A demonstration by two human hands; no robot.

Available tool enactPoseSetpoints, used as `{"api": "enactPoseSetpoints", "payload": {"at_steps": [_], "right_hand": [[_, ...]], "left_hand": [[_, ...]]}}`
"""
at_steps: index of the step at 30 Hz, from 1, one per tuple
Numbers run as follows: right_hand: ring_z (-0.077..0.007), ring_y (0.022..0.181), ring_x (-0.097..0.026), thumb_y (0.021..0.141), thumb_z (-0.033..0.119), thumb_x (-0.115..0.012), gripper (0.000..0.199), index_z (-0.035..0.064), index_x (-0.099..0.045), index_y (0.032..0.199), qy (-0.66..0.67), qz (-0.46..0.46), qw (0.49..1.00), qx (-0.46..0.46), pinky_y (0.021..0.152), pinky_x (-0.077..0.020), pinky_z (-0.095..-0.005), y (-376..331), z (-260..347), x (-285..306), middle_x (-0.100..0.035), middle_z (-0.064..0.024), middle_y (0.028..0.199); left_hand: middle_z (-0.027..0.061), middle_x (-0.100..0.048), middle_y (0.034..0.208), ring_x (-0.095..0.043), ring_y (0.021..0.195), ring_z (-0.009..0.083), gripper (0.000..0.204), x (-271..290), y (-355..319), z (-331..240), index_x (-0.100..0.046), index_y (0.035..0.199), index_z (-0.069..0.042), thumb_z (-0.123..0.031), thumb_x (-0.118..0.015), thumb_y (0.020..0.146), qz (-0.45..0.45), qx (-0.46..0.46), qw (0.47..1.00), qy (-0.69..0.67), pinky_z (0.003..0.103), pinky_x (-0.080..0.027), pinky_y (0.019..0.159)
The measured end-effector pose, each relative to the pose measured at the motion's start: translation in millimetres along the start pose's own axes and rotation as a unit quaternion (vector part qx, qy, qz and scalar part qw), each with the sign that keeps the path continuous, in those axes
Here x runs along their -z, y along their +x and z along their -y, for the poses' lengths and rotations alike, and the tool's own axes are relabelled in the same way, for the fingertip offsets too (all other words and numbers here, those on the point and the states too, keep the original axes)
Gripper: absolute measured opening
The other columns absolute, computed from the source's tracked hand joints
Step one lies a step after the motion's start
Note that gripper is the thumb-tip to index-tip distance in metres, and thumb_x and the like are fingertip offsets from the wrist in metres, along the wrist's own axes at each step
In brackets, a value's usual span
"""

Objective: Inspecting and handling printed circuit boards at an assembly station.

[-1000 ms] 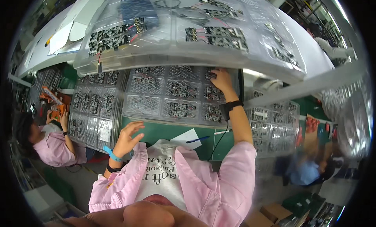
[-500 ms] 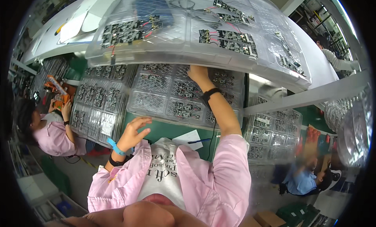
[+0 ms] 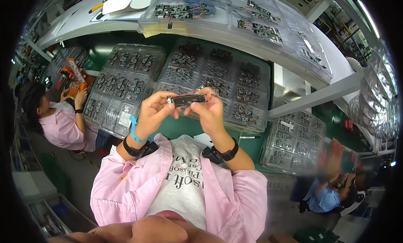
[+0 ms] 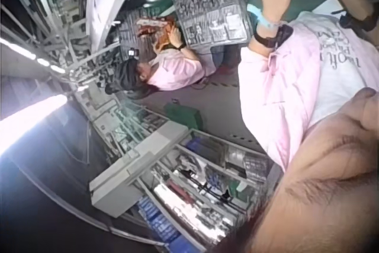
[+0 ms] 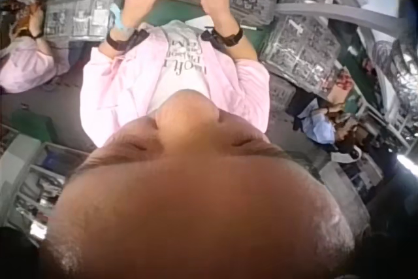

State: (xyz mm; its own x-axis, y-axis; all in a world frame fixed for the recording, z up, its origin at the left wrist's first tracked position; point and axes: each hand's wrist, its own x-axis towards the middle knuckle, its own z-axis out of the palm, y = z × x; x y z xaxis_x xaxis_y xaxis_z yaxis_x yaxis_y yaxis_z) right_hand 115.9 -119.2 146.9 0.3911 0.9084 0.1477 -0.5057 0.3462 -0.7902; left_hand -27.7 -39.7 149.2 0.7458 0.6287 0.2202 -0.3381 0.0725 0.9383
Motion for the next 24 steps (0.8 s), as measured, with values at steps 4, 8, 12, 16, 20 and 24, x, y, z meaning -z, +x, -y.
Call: {"api": "enactPoseSetpoints", "payload": {"at_steps": [4, 8, 12, 16, 20, 24], "right_hand": [[-0.0204, 0.057, -0.059, 0.077, 0.001, -0.048, 0.015, -0.0059, -0.049, 0.090, -0.012, -0.005, 0.999, 0.031, 0.049, -0.0493, -0.0283, -17, 30, -6, -0.058, -0.0132, 0.077], [-0.0197, 0.053, -0.058, 0.078, 0.005, -0.049, 0.013, -0.0056, -0.051, 0.086, -0.071, 0.007, 0.997, 0.009, 0.048, -0.0494, -0.0276, -32, 39, -5, -0.057, -0.0130, 0.075], [-0.0179, 0.050, -0.057, 0.080, 0.007, -0.048, 0.014, -0.0053, -0.052, 0.082, -0.080, 0.046, 0.995, -0.043, 0.045, -0.0486, -0.0265, -42, 44, 3, -0.057, -0.0122, 0.073], [-0.0166, 0.050, -0.056, 0.081, 0.008, -0.048, 0.015, -0.0063, -0.053, 0.082, -0.083, 0.088, 0.991, -0.054, 0.044, -0.0487, -0.0266, -45, 39, 5, -0.057, -0.0123, 0.073], [-0.0180, 0.053, -0.057, 0.079, 0.005, -0.050, 0.015, -0.0078, -0.054, 0.086, -0.093, 0.120, 0.988, 0.016, 0.049, -0.0509, -0.0277, -45, 34, -6, -0.059, -0.0147, 0.077], [-0.0237, 0.063, -0.062, 0.078, 0.001, -0.053, 0.016, -0.0083, -0.056, 0.090, -0.036, 0.103, 0.993, -0.039, 0.056, -0.0530, -0.0294, -50, 38, -12, -0.060, -0.0178, 0.084]], "left_hand": [[0.0111, -0.058, 0.080, -0.056, 0.063, 0.0139, 0.021, 4, -15, -27, -0.047, 0.101, 0.006, 0.001, -0.049, 0.080, 0.011, 0.044, 0.999, 0.000, 0.023, -0.047, 0.059], [0.0127, -0.058, 0.076, -0.056, 0.058, 0.0143, 0.019, 8, -28, -34, -0.049, 0.098, 0.007, 0.003, -0.047, 0.079, 0.019, 0.043, 0.999, -0.027, 0.024, -0.046, 0.054], [0.0134, -0.058, 0.075, -0.055, 0.055, 0.0143, 0.019, 11, -37, -34, -0.049, 0.097, 0.007, 0.002, -0.048, 0.079, 0.019, 0.003, 0.998, -0.059, 0.024, -0.046, 0.051], [0.0139, -0.059, 0.074, -0.055, 0.053, 0.0144, 0.019, 11, -43, -36, -0.049, 0.096, 0.008, 0.001, -0.049, 0.078, 0.016, -0.003, 0.998, -0.062, 0.023, -0.045, 0.049], [0.0147, -0.059, 0.076, -0.057, 0.055, 0.0159, 0.020, 11, -47, -39, -0.049, 0.097, 0.008, 0.000, -0.050, 0.078, 0.002, 0.026, 0.998, -0.049, 0.025, -0.047, 0.051], [0.0166, -0.059, 0.073, -0.059, 0.055, 0.0177, 0.031, 5, -51, -39, -0.048, 0.095, 0.010, -0.013, -0.059, 0.077, 0.000, 0.016, 0.998, -0.057, 0.026, -0.050, 0.047]]}}
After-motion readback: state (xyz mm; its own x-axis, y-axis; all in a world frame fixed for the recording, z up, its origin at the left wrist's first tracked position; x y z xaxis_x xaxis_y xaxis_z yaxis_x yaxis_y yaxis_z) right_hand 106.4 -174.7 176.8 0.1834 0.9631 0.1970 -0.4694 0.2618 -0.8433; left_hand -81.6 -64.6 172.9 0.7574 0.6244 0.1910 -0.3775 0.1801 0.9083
